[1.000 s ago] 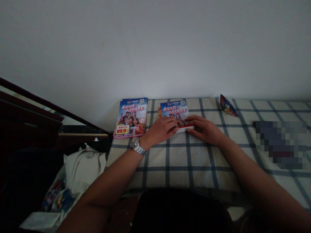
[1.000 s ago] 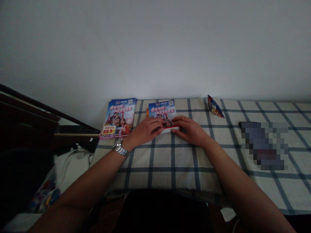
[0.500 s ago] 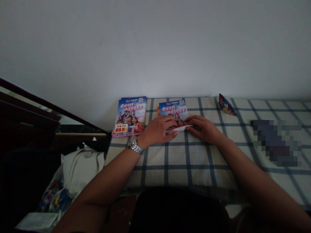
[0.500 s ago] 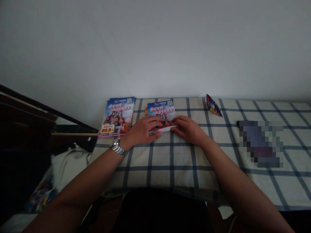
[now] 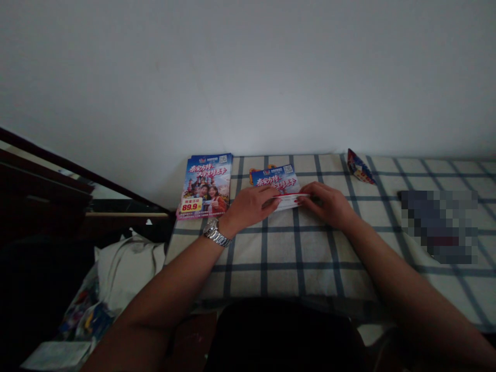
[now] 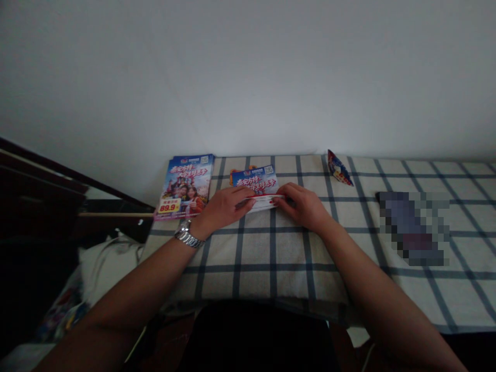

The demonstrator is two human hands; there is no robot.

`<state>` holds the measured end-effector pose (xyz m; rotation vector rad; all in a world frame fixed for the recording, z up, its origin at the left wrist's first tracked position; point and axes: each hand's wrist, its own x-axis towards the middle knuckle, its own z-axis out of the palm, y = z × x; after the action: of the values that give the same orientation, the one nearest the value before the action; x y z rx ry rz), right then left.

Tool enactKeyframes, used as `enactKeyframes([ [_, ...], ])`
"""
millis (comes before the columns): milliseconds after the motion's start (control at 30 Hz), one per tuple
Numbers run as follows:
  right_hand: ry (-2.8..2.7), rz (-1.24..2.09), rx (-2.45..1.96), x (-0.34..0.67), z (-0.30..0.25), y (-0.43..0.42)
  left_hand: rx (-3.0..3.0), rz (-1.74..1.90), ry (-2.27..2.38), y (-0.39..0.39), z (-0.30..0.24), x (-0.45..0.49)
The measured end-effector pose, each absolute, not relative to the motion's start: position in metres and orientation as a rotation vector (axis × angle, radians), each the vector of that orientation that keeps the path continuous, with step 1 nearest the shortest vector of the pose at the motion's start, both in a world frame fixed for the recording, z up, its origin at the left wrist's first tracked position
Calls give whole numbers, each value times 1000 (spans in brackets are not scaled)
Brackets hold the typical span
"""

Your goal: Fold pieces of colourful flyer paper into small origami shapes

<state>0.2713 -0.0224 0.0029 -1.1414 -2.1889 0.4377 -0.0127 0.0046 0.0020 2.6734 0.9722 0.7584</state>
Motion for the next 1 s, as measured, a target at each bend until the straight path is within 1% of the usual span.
enactKeyframes([
  [200,-2152,377,-1275,269,-1,-22,2627,826,967,6,-2,-10],
  [367,-2133,393,-1255,265,-4,-18,2630,854,977,11,-4,-8],
  [1000,-2134,350,-1182,262,-6,-15,2674,715,961,18,-6,-7],
])
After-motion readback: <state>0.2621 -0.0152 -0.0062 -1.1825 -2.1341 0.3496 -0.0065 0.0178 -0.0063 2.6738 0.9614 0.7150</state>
